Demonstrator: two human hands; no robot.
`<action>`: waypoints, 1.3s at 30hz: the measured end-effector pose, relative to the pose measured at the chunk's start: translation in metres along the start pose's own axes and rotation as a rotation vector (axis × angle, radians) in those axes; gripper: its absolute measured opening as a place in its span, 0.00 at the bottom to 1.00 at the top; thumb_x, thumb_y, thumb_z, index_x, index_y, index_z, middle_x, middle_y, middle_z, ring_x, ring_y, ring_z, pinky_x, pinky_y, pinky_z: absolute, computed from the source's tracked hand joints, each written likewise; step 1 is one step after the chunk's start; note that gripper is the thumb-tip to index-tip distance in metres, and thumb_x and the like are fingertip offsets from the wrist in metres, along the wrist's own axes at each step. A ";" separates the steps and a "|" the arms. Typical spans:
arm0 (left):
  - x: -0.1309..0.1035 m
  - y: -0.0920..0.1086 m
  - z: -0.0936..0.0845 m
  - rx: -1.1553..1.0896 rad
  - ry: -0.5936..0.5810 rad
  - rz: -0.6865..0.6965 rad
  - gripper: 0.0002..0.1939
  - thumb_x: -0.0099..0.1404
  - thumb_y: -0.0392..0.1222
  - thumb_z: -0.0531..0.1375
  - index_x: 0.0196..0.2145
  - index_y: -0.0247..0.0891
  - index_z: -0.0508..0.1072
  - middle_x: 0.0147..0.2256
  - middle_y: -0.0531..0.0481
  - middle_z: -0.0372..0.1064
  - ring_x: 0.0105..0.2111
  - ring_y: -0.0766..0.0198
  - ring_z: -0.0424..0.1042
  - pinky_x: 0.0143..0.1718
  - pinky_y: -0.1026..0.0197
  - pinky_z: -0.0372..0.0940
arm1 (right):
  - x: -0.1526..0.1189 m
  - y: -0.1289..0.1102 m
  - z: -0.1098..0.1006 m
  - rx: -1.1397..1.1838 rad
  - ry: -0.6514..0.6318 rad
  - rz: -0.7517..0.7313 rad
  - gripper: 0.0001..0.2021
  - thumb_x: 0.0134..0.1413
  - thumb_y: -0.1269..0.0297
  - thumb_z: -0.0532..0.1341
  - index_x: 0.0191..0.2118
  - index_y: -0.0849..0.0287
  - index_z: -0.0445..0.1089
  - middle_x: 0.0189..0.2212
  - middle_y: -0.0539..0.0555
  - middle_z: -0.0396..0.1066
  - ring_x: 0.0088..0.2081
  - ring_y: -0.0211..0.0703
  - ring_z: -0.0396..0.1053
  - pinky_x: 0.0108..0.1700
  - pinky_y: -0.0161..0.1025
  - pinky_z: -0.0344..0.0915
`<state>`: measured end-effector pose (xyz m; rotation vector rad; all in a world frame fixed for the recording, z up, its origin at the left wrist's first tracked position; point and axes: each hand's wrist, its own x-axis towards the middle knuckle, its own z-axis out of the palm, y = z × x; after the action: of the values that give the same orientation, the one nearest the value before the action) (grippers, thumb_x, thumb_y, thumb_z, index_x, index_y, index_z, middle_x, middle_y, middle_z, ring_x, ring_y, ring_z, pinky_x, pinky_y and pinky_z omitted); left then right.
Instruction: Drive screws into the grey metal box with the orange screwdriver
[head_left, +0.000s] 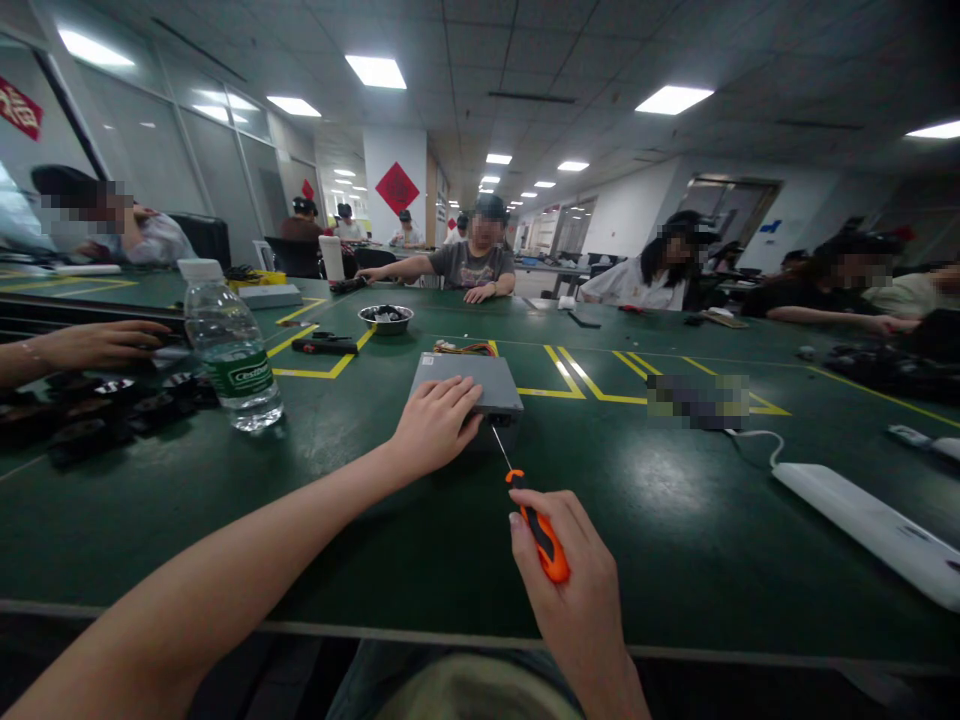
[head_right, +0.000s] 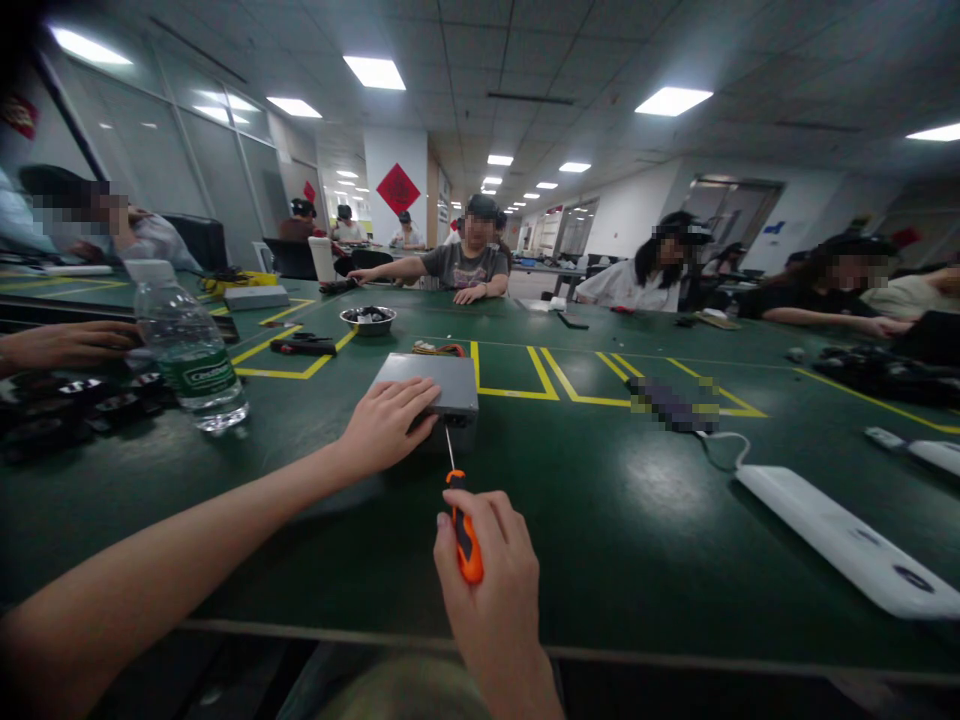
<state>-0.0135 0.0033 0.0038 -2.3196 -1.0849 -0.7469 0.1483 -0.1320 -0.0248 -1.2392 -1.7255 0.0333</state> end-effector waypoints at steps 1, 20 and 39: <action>0.000 0.000 0.000 0.000 0.002 0.002 0.19 0.66 0.44 0.49 0.52 0.35 0.65 0.52 0.42 0.65 0.52 0.55 0.64 0.50 0.51 0.58 | -0.001 0.002 -0.002 -0.007 0.008 0.001 0.08 0.58 0.65 0.53 0.41 0.56 0.66 0.33 0.52 0.66 0.34 0.39 0.66 0.35 0.37 0.63; -0.001 0.001 -0.001 0.002 0.000 0.024 0.20 0.66 0.43 0.48 0.53 0.33 0.63 0.54 0.40 0.62 0.53 0.54 0.63 0.51 0.50 0.57 | 0.001 0.011 -0.008 -0.073 0.035 0.046 0.09 0.59 0.62 0.52 0.41 0.56 0.66 0.34 0.53 0.66 0.33 0.40 0.66 0.36 0.38 0.64; -0.002 -0.001 0.001 0.015 0.017 0.048 0.20 0.65 0.42 0.49 0.53 0.34 0.63 0.54 0.39 0.63 0.53 0.53 0.63 0.50 0.50 0.57 | 0.001 0.013 -0.007 -0.104 0.149 -0.041 0.03 0.57 0.65 0.54 0.36 0.57 0.64 0.30 0.51 0.61 0.32 0.38 0.63 0.33 0.36 0.62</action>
<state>-0.0151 0.0033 0.0021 -2.3141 -1.0198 -0.7368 0.1629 -0.1284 -0.0273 -1.2494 -1.6393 -0.1708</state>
